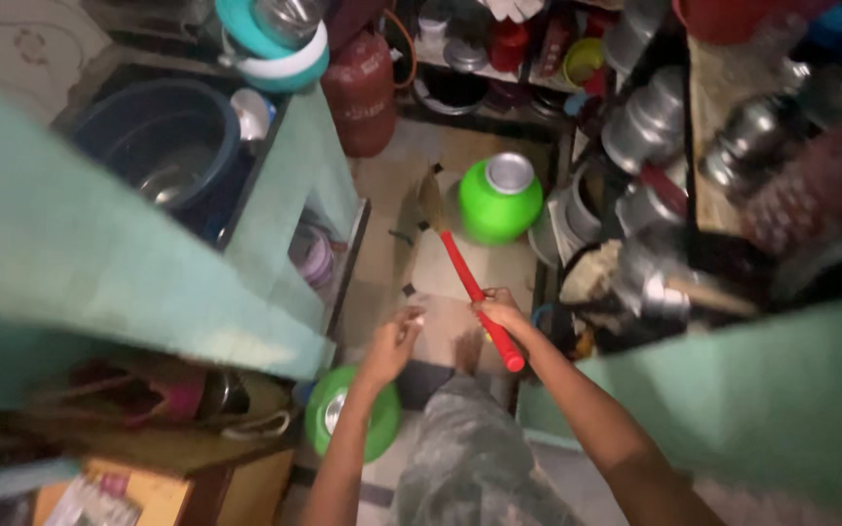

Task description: The person sweeps the floor using a broom, moving trash and debris toward a central area, and then moves a blue stool and several bags to sweep the space underneath them.

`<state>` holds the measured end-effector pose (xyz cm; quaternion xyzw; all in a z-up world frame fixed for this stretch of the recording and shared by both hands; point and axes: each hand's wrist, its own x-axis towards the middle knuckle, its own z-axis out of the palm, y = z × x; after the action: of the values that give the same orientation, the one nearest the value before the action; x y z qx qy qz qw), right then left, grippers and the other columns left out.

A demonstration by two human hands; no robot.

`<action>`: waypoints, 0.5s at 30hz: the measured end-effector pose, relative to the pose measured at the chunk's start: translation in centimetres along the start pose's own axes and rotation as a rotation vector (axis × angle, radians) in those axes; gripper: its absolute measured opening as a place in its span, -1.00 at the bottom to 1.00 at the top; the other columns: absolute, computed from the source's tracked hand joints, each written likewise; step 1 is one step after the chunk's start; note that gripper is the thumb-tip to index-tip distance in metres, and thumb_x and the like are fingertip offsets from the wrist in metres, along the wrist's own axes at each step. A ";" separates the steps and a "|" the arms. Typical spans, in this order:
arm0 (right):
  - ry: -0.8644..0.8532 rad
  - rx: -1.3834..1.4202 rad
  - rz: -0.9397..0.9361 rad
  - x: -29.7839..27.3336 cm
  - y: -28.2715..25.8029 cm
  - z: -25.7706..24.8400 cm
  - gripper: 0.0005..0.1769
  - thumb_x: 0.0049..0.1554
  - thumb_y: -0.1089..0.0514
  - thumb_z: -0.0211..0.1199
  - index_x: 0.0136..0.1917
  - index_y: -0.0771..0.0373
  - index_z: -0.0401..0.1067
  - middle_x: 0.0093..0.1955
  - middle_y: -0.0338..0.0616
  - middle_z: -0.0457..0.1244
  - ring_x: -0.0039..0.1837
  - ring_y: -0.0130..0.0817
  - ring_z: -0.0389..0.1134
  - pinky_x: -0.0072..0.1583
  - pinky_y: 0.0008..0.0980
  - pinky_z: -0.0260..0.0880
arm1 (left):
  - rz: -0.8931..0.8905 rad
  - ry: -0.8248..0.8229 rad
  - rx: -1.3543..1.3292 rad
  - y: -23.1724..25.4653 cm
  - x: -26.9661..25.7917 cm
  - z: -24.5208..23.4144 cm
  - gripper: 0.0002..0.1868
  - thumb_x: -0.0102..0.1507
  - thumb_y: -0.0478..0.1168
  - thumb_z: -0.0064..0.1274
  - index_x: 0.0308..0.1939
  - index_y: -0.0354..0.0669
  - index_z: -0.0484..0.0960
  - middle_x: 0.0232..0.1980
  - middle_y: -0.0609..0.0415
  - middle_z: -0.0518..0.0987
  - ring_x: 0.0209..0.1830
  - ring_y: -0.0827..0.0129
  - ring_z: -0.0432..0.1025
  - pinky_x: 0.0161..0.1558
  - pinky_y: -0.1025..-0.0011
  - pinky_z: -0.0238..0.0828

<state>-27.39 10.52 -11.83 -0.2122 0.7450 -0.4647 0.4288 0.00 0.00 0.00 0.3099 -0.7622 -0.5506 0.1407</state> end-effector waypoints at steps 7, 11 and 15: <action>-0.026 0.002 0.104 23.3 -5.3 -4.1 -0.60 -0.01 0.27 0.36 0.10 0.45 0.45 -0.35 -0.10 0.35 -0.43 -0.34 0.32 -0.36 -0.33 0.36 | -0.039 0.173 -0.025 -0.2 16.6 -1.3 -0.62 0.38 -0.01 -0.08 0.16 -0.10 0.63 -0.01 -0.20 0.67 -0.15 0.08 0.62 -0.13 0.26 0.50; 0.072 0.061 0.176 36.3 -6.3 -7.2 -0.68 -0.03 0.27 0.35 0.01 0.41 0.45 -0.37 -0.05 0.33 -0.45 -0.29 0.31 -0.39 -0.30 0.33 | -0.411 0.182 0.191 -2.1 25.7 -1.9 -0.63 0.44 0.01 -0.08 0.15 -0.10 0.63 -0.19 -0.36 0.61 -0.31 -0.04 0.54 -0.19 0.18 0.45; 0.057 0.209 0.211 46.5 -5.8 -8.8 -0.69 -0.04 0.24 0.43 -0.10 0.53 0.47 -0.35 0.00 0.30 -0.43 -0.26 0.30 -0.38 -0.26 0.31 | -0.249 0.353 0.083 -4.8 30.0 -3.4 -0.65 0.38 -0.05 -0.08 0.06 -0.22 0.62 -0.09 -0.21 0.67 -0.34 0.05 0.57 -0.28 0.21 0.47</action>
<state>-60.42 -21.00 -25.49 -0.0736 0.7226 -0.4983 0.4735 -19.66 -22.30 -7.02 0.4986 -0.7036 -0.4693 0.1902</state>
